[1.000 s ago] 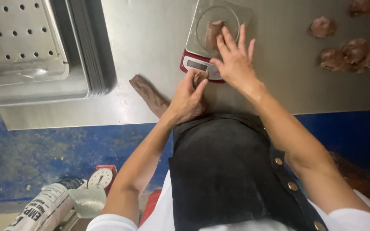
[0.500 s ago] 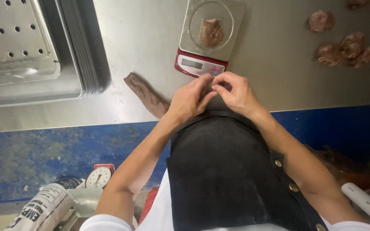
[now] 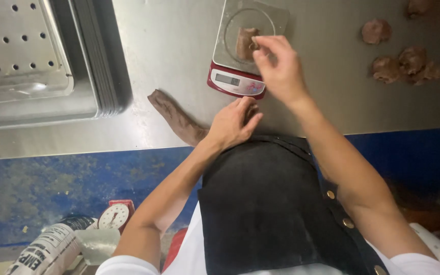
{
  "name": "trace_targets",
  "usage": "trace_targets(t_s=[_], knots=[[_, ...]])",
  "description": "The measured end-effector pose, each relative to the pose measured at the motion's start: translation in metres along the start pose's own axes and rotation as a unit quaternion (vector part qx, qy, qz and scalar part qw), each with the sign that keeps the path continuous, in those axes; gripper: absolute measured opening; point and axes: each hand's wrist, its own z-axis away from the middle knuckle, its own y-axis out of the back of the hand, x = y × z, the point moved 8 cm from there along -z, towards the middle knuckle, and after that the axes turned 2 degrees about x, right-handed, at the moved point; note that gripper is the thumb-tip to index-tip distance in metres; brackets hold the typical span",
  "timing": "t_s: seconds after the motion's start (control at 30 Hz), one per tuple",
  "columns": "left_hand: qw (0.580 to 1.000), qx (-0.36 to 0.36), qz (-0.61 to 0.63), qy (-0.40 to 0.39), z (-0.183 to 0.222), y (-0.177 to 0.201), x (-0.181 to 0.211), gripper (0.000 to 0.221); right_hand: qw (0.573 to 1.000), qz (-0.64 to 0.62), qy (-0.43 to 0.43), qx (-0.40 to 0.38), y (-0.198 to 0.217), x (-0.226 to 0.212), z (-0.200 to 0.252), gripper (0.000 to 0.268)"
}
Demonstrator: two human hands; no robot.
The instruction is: The person is dividing long rolls of bread dough into smaller pieces and weighing each individual piece on a digital scale to ensure consistency.
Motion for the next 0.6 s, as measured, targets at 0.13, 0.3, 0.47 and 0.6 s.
trace_targets(t_s=[0.13, 0.3, 0.47, 0.6], knots=[[0.998, -0.016, 0.013, -0.052, 0.001, -0.014, -0.012, 0.062, 0.935, 0.306, 0.170, 0.060, -0.031, -0.011, -0.010, 0.047], [0.973, 0.019, -0.188, -0.131, 0.001, -0.032, -0.008, 0.084, 0.961, 0.234, 0.139, 0.037, -0.033, 0.035, -0.050, 0.032], [0.965, -0.060, -0.254, 0.011, 0.000, -0.039, -0.037, 0.075, 0.992, 0.092, 0.063, 0.058, 0.086, -0.014, -0.041, 0.035], [0.963, -0.068, -0.259, -0.034, 0.008, -0.060, -0.064, 0.042, 0.958, 0.246, -0.021, 0.145, 0.298, 0.114, -0.007, 0.031]])
